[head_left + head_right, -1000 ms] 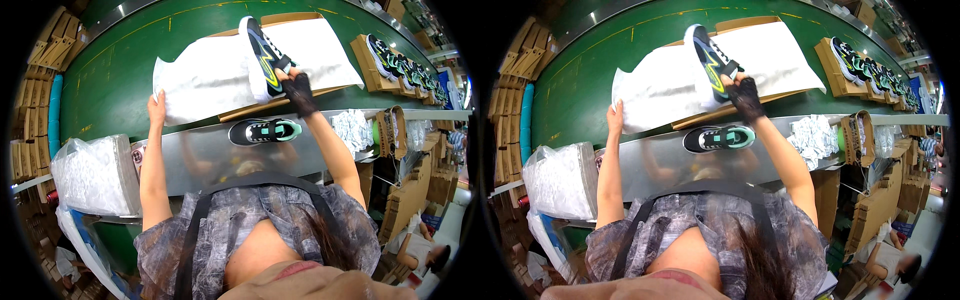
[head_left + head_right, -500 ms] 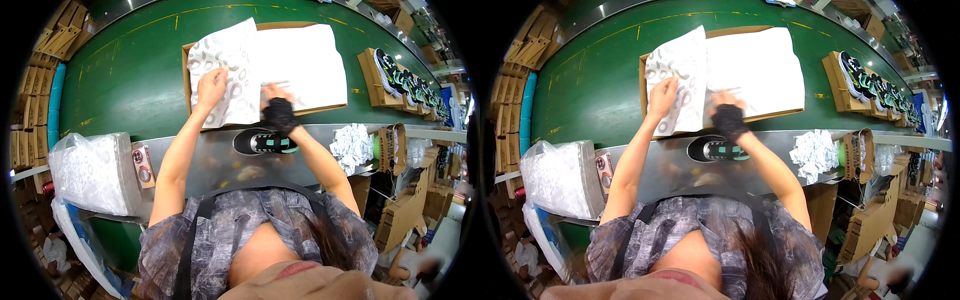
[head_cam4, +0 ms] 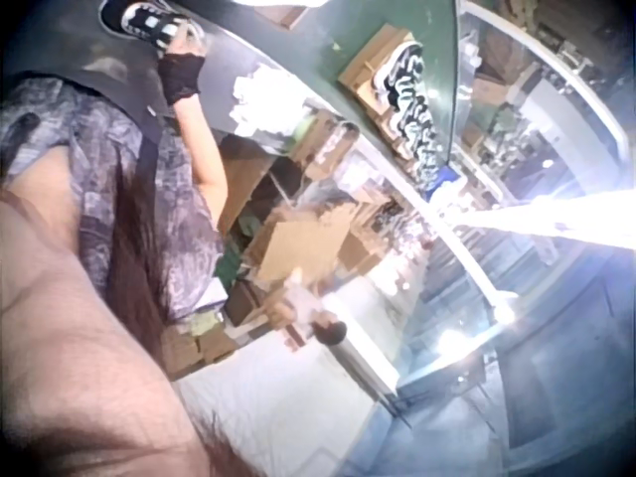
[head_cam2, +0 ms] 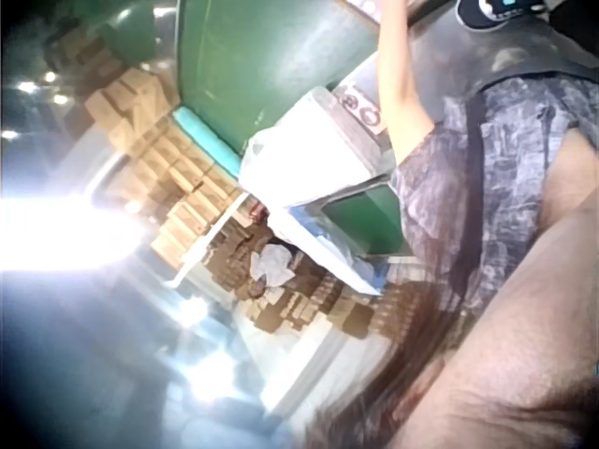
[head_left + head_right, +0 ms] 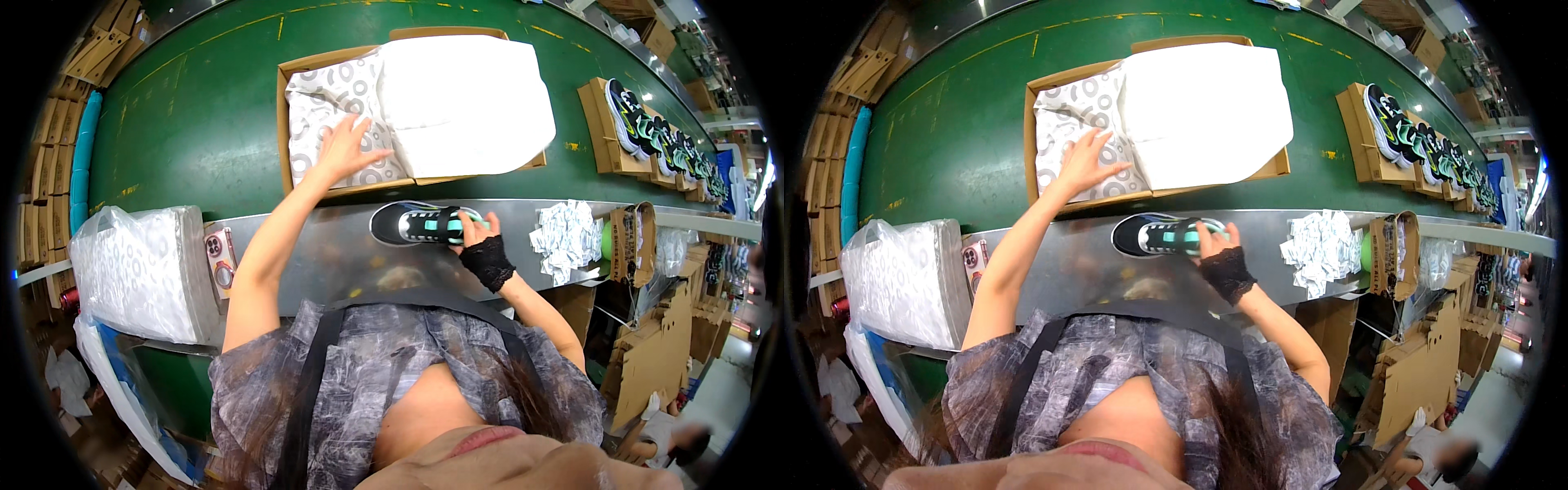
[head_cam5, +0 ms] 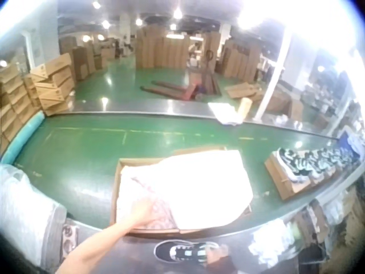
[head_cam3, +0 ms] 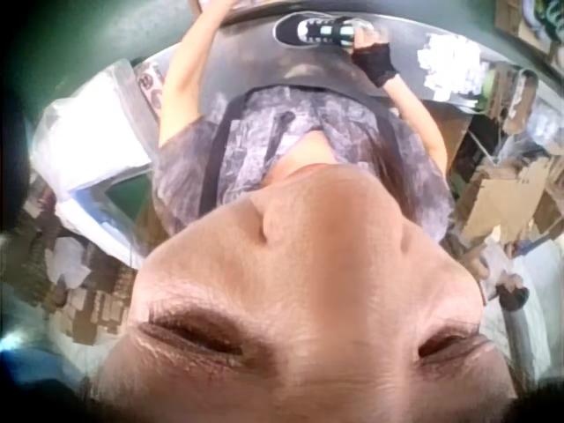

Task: The person places pairs of sneakers into cardboard shoe boxes, wraps them in tissue paper, and closes the boxes. The process is repeated for multiple pairs of shoes on a conveyor-style workstation.

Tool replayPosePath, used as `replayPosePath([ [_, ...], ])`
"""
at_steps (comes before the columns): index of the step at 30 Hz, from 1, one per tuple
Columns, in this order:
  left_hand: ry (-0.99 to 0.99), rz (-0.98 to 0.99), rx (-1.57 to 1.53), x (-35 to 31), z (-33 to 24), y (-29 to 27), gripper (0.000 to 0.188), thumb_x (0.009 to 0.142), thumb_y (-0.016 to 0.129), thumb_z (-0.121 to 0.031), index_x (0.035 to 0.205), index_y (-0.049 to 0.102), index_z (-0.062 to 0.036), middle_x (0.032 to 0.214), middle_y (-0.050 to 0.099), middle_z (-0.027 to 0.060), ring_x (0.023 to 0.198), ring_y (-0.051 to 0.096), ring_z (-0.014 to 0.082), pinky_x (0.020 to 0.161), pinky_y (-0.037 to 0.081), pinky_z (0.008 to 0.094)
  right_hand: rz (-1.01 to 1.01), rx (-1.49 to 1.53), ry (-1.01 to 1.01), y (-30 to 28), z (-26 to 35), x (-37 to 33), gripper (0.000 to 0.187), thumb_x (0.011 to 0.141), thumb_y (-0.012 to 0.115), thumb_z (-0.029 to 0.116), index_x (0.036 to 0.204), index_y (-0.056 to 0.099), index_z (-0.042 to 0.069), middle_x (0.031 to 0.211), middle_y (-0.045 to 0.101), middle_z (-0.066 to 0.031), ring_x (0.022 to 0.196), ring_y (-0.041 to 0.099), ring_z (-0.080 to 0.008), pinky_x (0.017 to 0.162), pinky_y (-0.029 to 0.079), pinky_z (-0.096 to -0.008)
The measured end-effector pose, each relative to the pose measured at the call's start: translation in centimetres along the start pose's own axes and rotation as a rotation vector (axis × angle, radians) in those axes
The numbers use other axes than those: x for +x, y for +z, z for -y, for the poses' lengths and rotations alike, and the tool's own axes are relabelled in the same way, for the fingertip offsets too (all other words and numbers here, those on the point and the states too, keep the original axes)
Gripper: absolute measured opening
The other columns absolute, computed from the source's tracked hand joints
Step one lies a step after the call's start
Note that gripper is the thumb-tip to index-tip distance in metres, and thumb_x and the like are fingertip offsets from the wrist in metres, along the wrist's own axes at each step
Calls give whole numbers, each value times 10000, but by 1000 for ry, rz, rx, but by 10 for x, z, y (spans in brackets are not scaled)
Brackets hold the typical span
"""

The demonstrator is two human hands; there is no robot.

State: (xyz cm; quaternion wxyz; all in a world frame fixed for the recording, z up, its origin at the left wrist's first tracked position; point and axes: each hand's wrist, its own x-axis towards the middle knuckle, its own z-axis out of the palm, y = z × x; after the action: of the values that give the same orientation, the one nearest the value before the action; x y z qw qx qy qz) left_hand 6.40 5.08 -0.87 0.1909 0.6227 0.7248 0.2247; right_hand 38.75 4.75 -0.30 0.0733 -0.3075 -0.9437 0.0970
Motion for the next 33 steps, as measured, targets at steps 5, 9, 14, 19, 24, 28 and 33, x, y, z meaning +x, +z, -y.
replayPosePath([
  [5,404,118,-197,-95,-55,-22,695,646,707,-415,1123,465,28,1076,506,192,1004,498,309,854,405,373,-85,260,-239,-25,39,41,400,631,701,231,954,539,57,720,563,-79,719,525,-239,797,342,-399],
  [9,3,188,-417,-119,-55,-44,603,621,745,-310,1069,489,2,961,550,144,867,550,234,752,447,321,-99,351,-377,-54,80,79,353,629,702,205,920,565,61,767,573,-70,782,533,-219,811,337,-393],
  [14,-336,-92,-1107,-98,-1,-73,431,765,636,-306,1035,511,6,869,564,31,736,543,91,658,446,224,-491,321,-360,-90,76,83,354,646,654,85,980,540,50,1017,542,-89,925,507,-223,789,355,-398],
  [19,-481,-356,-1486,-7,39,-36,454,842,519,-377,1012,518,44,882,587,90,700,564,138,656,472,249,38,955,271,-15,34,50,409,750,641,186,1096,485,34,1056,547,-113,953,536,-247,772,439,-327],
  [24,-759,41,-1080,56,18,32,558,807,553,-416,1013,496,99,897,584,155,759,580,256,594,508,363,-177,1685,911,17,-9,89,432,774,630,226,1133,429,93,1049,523,-69,896,533,-195,667,458,-353],
  [28,-486,113,-1354,39,-4,9,487,850,518,-311,1110,439,93,1005,551,185,889,572,270,647,523,338,-629,1412,657,1,7,112,346,751,594,70,1062,445,45,959,516,-64,831,498,-166,685,447,-319],
  [33,-535,-601,-1218,-31,56,-28,477,881,430,-389,1091,484,36,1004,566,137,832,568,199,661,481,325,-455,121,122,24,13,121,594,644,523,6,1217,403,100,1232,419,-168,1108,432,-313,821,329,-480],
])
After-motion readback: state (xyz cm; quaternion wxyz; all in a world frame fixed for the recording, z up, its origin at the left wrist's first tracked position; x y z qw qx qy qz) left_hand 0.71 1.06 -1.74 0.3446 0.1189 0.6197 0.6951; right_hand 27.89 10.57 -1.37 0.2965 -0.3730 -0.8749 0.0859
